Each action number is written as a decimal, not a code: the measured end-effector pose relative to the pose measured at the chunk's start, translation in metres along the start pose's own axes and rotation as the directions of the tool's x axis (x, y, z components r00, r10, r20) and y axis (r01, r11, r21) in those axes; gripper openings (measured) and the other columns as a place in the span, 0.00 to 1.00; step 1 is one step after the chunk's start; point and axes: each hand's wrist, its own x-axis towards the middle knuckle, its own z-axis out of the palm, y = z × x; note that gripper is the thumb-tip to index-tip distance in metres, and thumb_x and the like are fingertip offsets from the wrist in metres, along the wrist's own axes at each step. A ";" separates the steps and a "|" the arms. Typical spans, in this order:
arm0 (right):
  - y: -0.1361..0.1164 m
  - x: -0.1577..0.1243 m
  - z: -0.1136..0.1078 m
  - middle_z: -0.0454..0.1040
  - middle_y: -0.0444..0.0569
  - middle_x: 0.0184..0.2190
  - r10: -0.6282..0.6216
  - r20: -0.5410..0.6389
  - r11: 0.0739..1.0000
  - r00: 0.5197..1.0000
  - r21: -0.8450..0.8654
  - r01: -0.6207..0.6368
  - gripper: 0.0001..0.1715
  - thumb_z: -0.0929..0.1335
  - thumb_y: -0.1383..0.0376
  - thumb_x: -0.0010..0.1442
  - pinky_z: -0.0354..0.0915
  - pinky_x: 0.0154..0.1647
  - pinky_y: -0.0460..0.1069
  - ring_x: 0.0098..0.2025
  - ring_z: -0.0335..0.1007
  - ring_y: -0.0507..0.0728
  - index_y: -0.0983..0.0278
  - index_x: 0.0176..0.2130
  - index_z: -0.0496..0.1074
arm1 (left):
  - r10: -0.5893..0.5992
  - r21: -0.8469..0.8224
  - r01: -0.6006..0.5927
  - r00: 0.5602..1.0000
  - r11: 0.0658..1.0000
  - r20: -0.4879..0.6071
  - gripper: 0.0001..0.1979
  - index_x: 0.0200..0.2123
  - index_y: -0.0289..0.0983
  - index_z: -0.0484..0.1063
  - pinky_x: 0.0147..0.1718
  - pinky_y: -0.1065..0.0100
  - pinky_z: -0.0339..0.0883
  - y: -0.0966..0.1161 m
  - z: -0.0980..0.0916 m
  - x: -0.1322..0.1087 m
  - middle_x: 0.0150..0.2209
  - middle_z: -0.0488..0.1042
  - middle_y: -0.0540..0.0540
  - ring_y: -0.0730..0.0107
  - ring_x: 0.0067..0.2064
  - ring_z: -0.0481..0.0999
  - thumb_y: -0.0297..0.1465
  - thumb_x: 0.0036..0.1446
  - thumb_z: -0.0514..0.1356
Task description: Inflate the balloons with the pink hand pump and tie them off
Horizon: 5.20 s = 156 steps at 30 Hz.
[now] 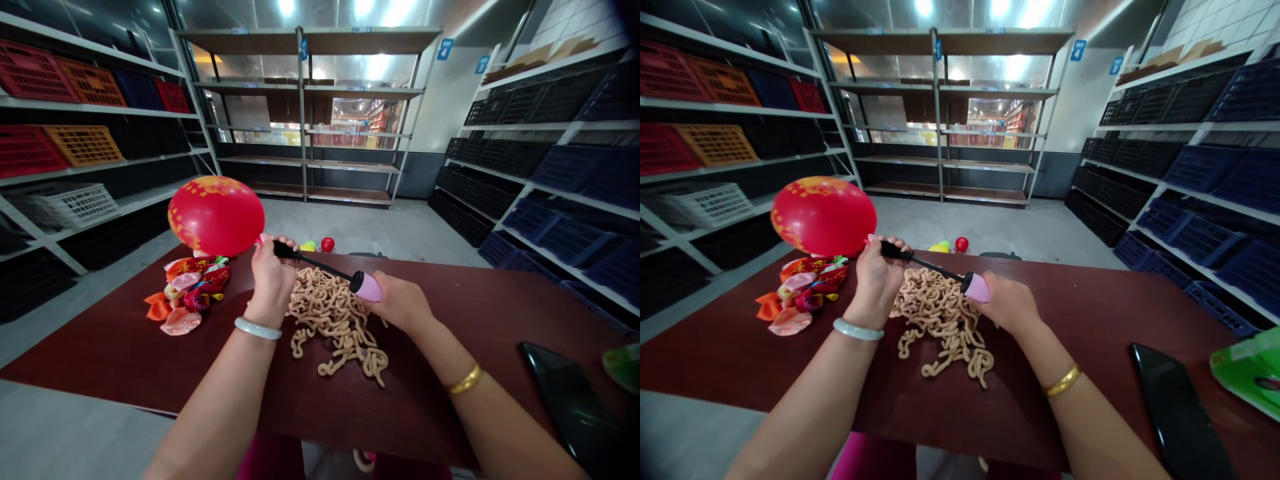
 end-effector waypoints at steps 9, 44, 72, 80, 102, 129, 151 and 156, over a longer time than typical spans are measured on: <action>0.002 -0.003 0.000 0.78 0.50 0.35 -0.040 0.006 0.997 0.999 -0.064 0.041 0.25 0.65 0.45 0.57 0.57 0.31 0.50 0.36 0.75 0.61 0.60 0.43 0.66 | -0.001 0.001 0.001 1.000 1.000 0.004 0.11 0.30 0.39 0.62 0.30 0.68 0.65 -0.022 0.001 -0.013 0.27 0.65 0.50 0.72 0.28 0.67 0.35 0.58 0.61; -0.001 -0.004 -0.006 0.77 0.49 0.33 -0.055 0.049 0.997 0.997 -0.057 0.058 0.26 0.64 0.42 0.56 0.55 0.29 0.49 0.34 0.75 0.61 0.60 0.40 0.66 | 0.039 -0.002 -0.039 0.996 0.999 -0.077 0.12 0.30 0.39 0.61 0.26 0.68 0.61 -0.020 0.003 -0.016 0.24 0.64 0.50 0.72 0.25 0.65 0.38 0.62 0.57; 0.003 -0.001 -0.007 0.78 0.48 0.34 -0.005 0.104 0.999 0.995 0.034 0.001 0.27 0.65 0.40 0.53 0.53 0.28 0.49 0.34 0.75 0.62 0.58 0.41 0.67 | 0.020 0.001 -0.020 0.994 1.000 -0.111 0.11 0.29 0.38 0.61 0.26 0.68 0.63 -0.001 -0.008 0.006 0.24 0.64 0.50 0.71 0.25 0.68 0.36 0.63 0.55; 0.004 -0.002 -0.007 0.77 0.49 0.33 -0.022 0.097 1.000 0.995 -0.020 0.024 0.25 0.65 0.42 0.56 0.54 0.29 0.50 0.35 0.74 0.61 0.58 0.41 0.67 | -0.059 -0.044 0.056 0.996 0.997 -0.071 0.11 0.29 0.38 0.61 0.27 0.69 0.63 -0.021 -0.005 -0.007 0.25 0.64 0.50 0.72 0.26 0.66 0.35 0.63 0.56; -0.017 -0.004 -0.009 0.78 0.51 0.37 0.021 0.099 0.994 0.995 0.107 -0.031 0.28 0.66 0.43 0.55 0.59 0.32 0.51 0.38 0.75 0.64 0.58 0.47 0.68 | -0.094 0.016 0.094 0.995 0.995 0.027 0.12 0.30 0.38 0.61 0.29 0.68 0.64 -0.023 0.015 -0.034 0.27 0.65 0.50 0.71 0.29 0.68 0.36 0.57 0.63; -0.022 -0.006 -0.002 0.78 0.50 0.36 0.006 0.088 0.986 0.996 0.165 -0.021 0.26 0.66 0.45 0.56 0.58 0.30 0.50 0.37 0.76 0.63 0.58 0.46 0.69 | -0.150 0.022 0.150 0.989 0.988 0.014 0.14 0.30 0.38 0.62 0.29 0.69 0.63 -0.054 0.016 -0.059 0.27 0.65 0.51 0.73 0.28 0.68 0.37 0.55 0.64; -0.004 -0.005 -0.011 0.77 0.50 0.33 -0.026 0.066 1.000 0.997 0.017 0.025 0.25 0.65 0.43 0.56 0.57 0.31 0.50 0.36 0.75 0.62 0.60 0.41 0.67 | -0.066 0.036 0.066 0.998 0.997 -0.012 0.11 0.31 0.38 0.63 0.31 0.68 0.66 -0.042 0.005 -0.033 0.27 0.66 0.50 0.72 0.29 0.69 0.36 0.59 0.61; -0.017 -0.010 -0.013 0.77 0.49 0.34 -0.004 0.047 0.999 0.999 0.042 0.002 0.24 0.65 0.44 0.57 0.57 0.30 0.50 0.35 0.75 0.62 0.60 0.40 0.65 | -0.156 0.064 0.156 0.988 0.986 -0.008 0.11 0.32 0.38 0.64 0.34 0.66 0.67 -0.066 0.012 -0.064 0.29 0.68 0.50 0.72 0.30 0.70 0.36 0.56 0.64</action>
